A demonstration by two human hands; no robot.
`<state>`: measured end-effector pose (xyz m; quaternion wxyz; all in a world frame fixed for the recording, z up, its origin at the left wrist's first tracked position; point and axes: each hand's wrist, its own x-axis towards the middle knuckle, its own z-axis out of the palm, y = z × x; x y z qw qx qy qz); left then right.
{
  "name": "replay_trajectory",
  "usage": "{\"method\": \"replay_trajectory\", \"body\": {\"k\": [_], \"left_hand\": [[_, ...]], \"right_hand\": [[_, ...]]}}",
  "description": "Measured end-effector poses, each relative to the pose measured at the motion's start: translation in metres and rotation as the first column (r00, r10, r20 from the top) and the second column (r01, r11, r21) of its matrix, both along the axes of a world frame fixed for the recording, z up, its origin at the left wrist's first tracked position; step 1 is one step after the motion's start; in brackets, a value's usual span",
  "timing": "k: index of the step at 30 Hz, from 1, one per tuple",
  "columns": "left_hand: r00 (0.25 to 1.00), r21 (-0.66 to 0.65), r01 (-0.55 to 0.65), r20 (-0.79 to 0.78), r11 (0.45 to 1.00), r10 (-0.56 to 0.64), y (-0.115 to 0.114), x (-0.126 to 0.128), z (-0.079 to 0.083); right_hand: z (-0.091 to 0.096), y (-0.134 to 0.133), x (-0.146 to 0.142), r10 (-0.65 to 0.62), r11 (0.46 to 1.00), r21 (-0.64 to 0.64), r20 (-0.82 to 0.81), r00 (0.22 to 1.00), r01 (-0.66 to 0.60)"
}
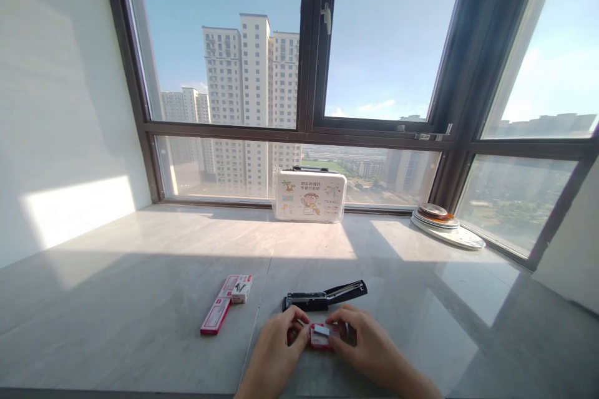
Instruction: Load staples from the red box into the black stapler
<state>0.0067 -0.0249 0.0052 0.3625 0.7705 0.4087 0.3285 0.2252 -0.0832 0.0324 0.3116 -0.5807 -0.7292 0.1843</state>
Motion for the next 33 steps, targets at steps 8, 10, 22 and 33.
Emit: {"method": "replay_trajectory", "body": {"k": [8, 10, 22, 33], "left_hand": [[0.964, 0.181, -0.191, -0.153, 0.965, 0.219, 0.040, -0.021, 0.004], [0.962, 0.175, -0.128, -0.218, 0.976, 0.165, 0.046, -0.023, 0.004], [0.954, 0.149, -0.108, -0.261, 0.983, 0.145, 0.049, -0.025, -0.002], [0.959, 0.147, -0.113, -0.242, 0.983, 0.147, 0.050, -0.026, -0.003]], "right_hand": [[0.018, 0.030, -0.018, 0.065, 0.998, -0.029, 0.212, 0.975, -0.060], [0.023, 0.040, -0.023, 0.094, 0.995, 0.003, 0.227, 0.969, -0.097], [0.022, 0.089, -0.039, 0.260, 0.963, 0.007, 0.233, 0.937, -0.269], [0.019, 0.053, -0.040, 0.034, 0.998, -0.052, 0.218, 0.975, -0.023]]}}
